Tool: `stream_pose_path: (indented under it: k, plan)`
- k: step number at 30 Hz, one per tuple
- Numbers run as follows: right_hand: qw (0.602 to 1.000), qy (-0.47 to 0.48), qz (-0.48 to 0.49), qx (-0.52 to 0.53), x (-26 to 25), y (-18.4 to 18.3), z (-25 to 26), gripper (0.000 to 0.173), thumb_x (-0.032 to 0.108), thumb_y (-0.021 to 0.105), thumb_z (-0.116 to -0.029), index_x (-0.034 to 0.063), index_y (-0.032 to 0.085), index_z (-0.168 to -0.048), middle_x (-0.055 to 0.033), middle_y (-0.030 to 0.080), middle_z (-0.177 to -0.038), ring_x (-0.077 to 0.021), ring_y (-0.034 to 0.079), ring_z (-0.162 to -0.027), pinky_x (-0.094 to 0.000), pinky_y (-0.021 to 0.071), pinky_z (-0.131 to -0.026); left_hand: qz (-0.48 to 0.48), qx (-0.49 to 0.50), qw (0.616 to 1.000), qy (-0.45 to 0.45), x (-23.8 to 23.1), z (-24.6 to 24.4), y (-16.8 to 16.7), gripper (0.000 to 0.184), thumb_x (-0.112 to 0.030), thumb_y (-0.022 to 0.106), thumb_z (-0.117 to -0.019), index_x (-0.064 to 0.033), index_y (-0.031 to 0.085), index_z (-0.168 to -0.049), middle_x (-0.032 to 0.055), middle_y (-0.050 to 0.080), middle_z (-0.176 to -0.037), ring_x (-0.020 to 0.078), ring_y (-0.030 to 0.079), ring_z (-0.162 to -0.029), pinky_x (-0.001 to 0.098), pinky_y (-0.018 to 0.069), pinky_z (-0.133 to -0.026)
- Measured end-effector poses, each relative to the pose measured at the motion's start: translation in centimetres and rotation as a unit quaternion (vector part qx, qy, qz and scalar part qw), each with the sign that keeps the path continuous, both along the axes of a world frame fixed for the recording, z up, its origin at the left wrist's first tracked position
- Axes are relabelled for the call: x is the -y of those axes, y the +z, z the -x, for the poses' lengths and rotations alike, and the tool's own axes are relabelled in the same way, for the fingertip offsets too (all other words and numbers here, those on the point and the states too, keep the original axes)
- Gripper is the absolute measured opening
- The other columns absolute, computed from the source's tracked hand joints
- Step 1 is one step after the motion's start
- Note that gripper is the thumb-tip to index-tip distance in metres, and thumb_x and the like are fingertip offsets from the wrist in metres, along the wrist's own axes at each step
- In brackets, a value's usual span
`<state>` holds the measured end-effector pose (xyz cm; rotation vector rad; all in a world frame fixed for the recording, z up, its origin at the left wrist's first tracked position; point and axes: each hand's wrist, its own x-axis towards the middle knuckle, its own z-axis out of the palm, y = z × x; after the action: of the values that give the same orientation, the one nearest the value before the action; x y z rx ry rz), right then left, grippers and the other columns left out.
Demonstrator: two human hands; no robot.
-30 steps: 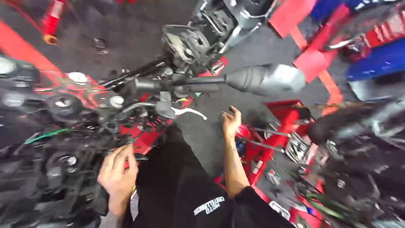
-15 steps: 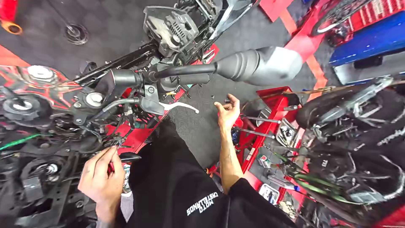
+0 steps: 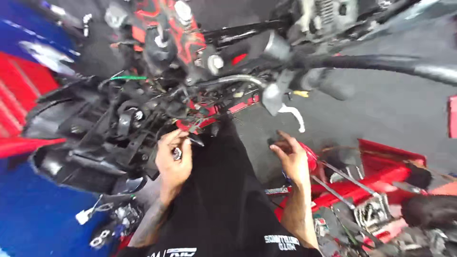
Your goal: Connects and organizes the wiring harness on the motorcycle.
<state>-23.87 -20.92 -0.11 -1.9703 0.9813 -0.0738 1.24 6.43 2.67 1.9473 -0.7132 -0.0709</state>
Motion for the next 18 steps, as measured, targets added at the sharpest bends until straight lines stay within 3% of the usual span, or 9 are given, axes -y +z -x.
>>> stream_pose_path:
  k: [5, 7, 9, 12, 18]
  plan:
    - [0.966, 0.101, -0.120, 0.203, -5.9, 0.5, -7.0, 0.045, 0.017, 0.071, -0.0969, 0.0003, 0.060, -0.138, -0.0067, 0.074, -0.106, -0.0134, 0.070, -0.095, -0.0346, 0.0606, -0.088, -0.044, -0.042, 0.998, -0.016, 0.0, 2.5, -0.3, 0.024, -0.013, 0.066, -0.0989, 0.0056, 0.067, -0.113, 0.0117, 0.074, -0.098, 0.0103, 0.071, -0.084, 0.0270, 0.0615, -0.074]
    - [0.930, 0.129, -0.202, 0.279, -6.8, 1.3, -9.6, 0.048, 0.012, 0.069, -0.0973, -0.0018, 0.055, -0.142, -0.0089, 0.074, -0.106, -0.0174, 0.071, -0.096, -0.0379, 0.0608, -0.088, -0.032, -0.148, 0.986, -0.066, 0.5, 2.9, 0.0, 0.030, -0.020, 0.063, -0.1024, 0.0044, 0.066, -0.120, 0.0087, 0.074, -0.101, 0.0105, 0.072, -0.086, 0.0285, 0.0626, -0.075]
    - [0.897, 0.157, -0.269, 0.313, -7.4, 2.0, -11.1, 0.053, 0.008, 0.067, -0.0971, -0.0020, 0.049, -0.146, -0.0097, 0.073, -0.109, -0.0182, 0.071, -0.098, -0.0387, 0.0607, -0.090, 0.040, -0.304, 0.945, -0.118, 0.9, 3.0, 0.3, 0.038, -0.020, 0.060, -0.1039, 0.0065, 0.059, -0.130, 0.0101, 0.073, -0.110, 0.0163, 0.072, -0.092, 0.0346, 0.0639, -0.080]
    - [0.884, 0.187, -0.284, 0.320, -7.4, 2.2, -12.1, 0.055, 0.004, 0.068, -0.0960, -0.0034, 0.047, -0.147, -0.0100, 0.072, -0.110, -0.0165, 0.070, -0.099, -0.0362, 0.0598, -0.091, 0.151, -0.445, 0.871, -0.145, 1.0, 2.5, 0.0, 0.031, -0.016, 0.057, -0.1049, 0.0050, 0.061, -0.128, 0.0098, 0.072, -0.112, 0.0194, 0.072, -0.096, 0.0395, 0.0619, -0.087]
    - [0.895, 0.228, -0.249, 0.293, -7.1, 2.0, -12.4, 0.059, 0.005, 0.070, -0.0944, -0.0048, 0.046, -0.147, -0.0107, 0.072, -0.110, -0.0178, 0.069, -0.100, -0.0382, 0.0589, -0.093, 0.169, -0.409, 0.893, -0.083, 1.3, 2.2, -0.1, 0.013, -0.006, 0.066, -0.0986, 0.0007, 0.070, -0.108, 0.0079, 0.072, -0.104, 0.0163, 0.071, -0.088, 0.0344, 0.0623, -0.079]
